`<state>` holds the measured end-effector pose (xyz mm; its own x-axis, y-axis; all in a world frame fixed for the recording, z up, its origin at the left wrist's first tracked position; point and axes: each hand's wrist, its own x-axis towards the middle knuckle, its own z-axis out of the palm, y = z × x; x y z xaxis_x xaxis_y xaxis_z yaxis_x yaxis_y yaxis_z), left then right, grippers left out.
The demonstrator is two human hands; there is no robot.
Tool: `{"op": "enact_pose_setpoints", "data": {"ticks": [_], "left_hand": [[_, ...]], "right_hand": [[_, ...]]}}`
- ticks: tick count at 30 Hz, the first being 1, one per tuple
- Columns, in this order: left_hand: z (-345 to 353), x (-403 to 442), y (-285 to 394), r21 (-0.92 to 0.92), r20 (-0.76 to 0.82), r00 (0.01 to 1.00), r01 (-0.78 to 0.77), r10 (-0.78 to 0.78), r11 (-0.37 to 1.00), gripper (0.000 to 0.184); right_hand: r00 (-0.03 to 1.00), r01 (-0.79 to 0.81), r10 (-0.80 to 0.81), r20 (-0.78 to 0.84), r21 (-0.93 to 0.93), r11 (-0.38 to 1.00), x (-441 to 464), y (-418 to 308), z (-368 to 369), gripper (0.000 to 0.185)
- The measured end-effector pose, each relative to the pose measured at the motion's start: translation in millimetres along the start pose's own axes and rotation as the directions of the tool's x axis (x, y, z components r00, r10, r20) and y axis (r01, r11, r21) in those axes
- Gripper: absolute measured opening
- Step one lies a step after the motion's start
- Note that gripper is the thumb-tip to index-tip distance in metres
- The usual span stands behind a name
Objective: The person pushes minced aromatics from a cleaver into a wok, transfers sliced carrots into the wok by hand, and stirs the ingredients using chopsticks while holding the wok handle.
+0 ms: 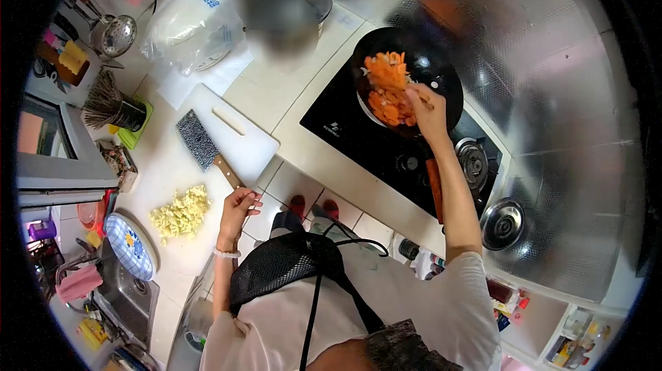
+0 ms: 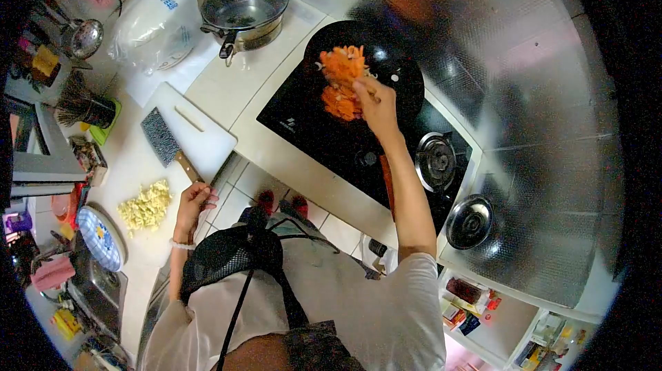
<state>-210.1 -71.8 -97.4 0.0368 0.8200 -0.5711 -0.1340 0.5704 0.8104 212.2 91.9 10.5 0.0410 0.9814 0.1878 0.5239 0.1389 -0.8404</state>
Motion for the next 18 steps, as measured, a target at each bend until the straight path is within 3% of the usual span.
{"op": "enact_pose_setpoints", "data": {"ticks": [4, 6, 8, 10, 13, 14, 16, 18], "left_hand": [[-0.6, 1.8, 9.2, 0.013, 0.027, 0.999, -0.023, 0.022, 1.0, 0.012], [-4.7, -3.8, 10.4, 0.005, 0.0, 0.999, -0.032, 0.032, 0.999, 0.012], [-13.7, -8.4, 4.1, -0.003, -0.03, 0.999, -0.039, 0.039, 0.999, 0.013], [-23.1, -12.6, -10.8, -0.025, -0.087, 0.996, -0.017, 0.014, 1.0, 0.013], [-21.2, -12.3, -21.1, -0.031, -0.098, 0.995, 0.018, -0.021, 0.999, 0.013], [-20.2, -11.8, -22.3, -0.037, -0.099, 0.995, 0.027, -0.03, 0.999, 0.013], [-10.7, -8.4, -13.3, -0.023, -0.093, 0.995, 0.025, -0.027, 0.999, 0.013], [-5.8, -3.5, -5.8, -0.02, -0.017, 1.0, -0.017, 0.017, 1.0, 0.012]], "right_hand": [[0.982, 0.049, -0.074, -0.174, -0.143, 0.989, 29.6, 52.3, -22.0, 0.026], [0.983, 0.058, -0.099, -0.154, -0.253, 0.966, 28.6, 52.0, -45.3, 0.026], [0.985, -0.17, 0.161, -0.064, -0.179, 0.969, 19.8, 40.3, -59.8, 0.026], [0.976, -0.201, 0.21, 0.058, -0.137, 0.97, 5.3, 13.3, -56.3, 0.026], [0.999, 0.032, -0.028, 0.018, -0.205, 0.978, 2.8, 2.3, -29.5, 0.026], [0.998, -0.029, 0.04, 0.041, -0.237, 0.971, 11.1, 6.0, -26.8, 0.026], [0.998, 0.05, -0.054, -0.027, -0.14, 0.989, 30.0, 28.3, -19.0, 0.026], [0.995, 0.064, -0.084, -0.062, -0.277, 0.959, 39.3, 35.9, -28.7, 0.026]]}}
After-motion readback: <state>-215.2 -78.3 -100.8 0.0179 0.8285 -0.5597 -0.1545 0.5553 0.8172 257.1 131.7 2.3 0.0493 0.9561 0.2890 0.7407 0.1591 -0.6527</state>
